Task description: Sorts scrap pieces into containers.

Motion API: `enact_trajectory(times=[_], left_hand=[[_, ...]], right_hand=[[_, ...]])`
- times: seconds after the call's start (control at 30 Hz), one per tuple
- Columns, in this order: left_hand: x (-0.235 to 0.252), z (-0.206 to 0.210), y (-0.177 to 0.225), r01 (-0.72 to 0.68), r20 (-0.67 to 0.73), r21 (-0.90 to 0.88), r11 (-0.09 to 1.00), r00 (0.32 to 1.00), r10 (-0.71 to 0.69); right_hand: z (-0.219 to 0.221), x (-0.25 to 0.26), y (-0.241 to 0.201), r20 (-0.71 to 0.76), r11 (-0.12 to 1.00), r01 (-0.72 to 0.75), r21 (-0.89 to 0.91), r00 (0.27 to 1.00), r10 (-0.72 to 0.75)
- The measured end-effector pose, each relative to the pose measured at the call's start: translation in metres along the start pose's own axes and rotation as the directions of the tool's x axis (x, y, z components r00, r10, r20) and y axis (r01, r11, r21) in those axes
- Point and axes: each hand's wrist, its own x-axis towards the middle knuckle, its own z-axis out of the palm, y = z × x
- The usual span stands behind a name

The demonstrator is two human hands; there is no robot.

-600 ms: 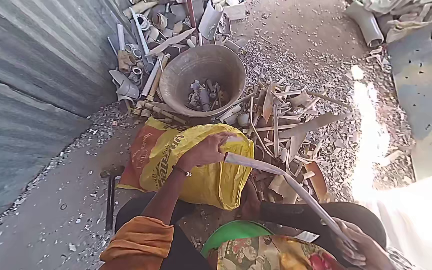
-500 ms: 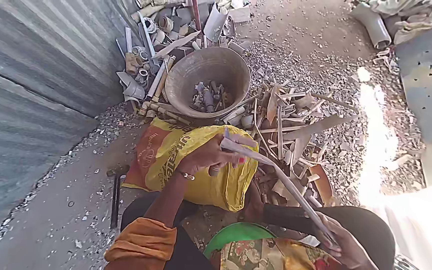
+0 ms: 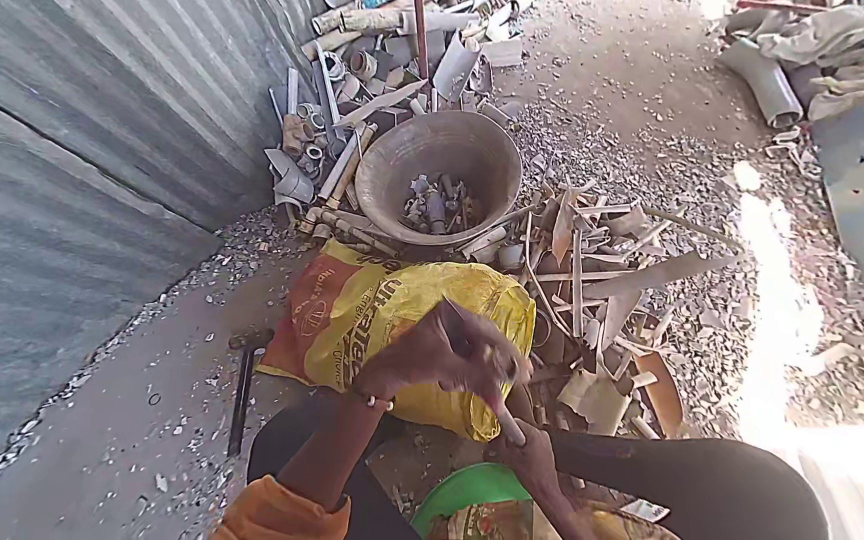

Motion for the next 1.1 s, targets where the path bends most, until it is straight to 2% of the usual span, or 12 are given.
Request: enact_trajectory(times=[0.1,0.17,0.27,0.33,0.47,0.63,0.77,0.83,0.9,0.93,1.0,1.1], left_hand=[[0.001,0.021,-0.011,0.036,0.298,-0.081,0.996,0.955,-0.011],[-0.001,0.034,-0.016,0.117,0.362,-0.110,0.987,0.929,-0.070],[-0.006,0.044,-0.022,0.223,0.389,-0.149,0.963,0.909,-0.150],[-0.007,0.044,-0.025,0.236,0.400,-0.167,0.957,0.904,-0.153],[-0.005,0.040,-0.022,0.245,0.365,-0.119,0.962,0.912,-0.187],[0.002,0.042,-0.027,0.221,0.395,-0.110,0.969,0.904,-0.162],[0.006,0.043,-0.030,0.219,0.384,-0.080,0.972,0.907,-0.173],[0.008,0.041,-0.024,0.243,0.234,-0.002,0.970,0.943,-0.236],[0.012,0.038,-0.012,0.342,-0.153,0.084,0.936,0.932,-0.327],[0.016,0.033,-0.007,0.351,-0.349,0.056,0.935,0.884,-0.311],[0.023,0.014,0.000,0.334,-0.669,-0.044,0.941,0.690,-0.276],[0.023,-0.025,0.003,0.233,-0.882,-0.067,0.970,0.440,-0.167]], right_hand=[[-0.013,-0.003,-0.011,0.111,0.997,-0.071,0.030,0.992,0.067],[-0.047,-0.014,-0.038,0.224,0.987,-0.160,-0.001,0.962,0.156],[-0.055,-0.019,-0.041,0.313,0.984,-0.168,-0.063,0.933,0.179],[0.006,-0.005,0.029,-0.024,0.989,0.146,0.032,0.989,-0.146],[-0.025,0.003,-0.020,0.296,0.970,-0.239,0.050,0.931,0.214],[-0.035,-0.004,-0.026,0.277,0.984,-0.166,0.070,0.950,0.141],[-0.032,-0.002,-0.021,0.271,0.965,-0.245,0.098,0.939,0.211],[0.002,0.000,0.018,0.067,0.975,-0.086,0.207,0.995,0.073],[0.017,0.012,0.033,-0.172,0.964,0.094,0.247,0.984,-0.052],[0.008,0.016,0.024,-0.217,0.956,0.141,0.258,0.973,-0.084],[-0.028,0.019,-0.010,-0.317,0.934,0.244,0.263,0.936,-0.155],[-0.092,0.026,-0.073,-0.561,0.821,0.499,0.279,0.778,-0.283]])
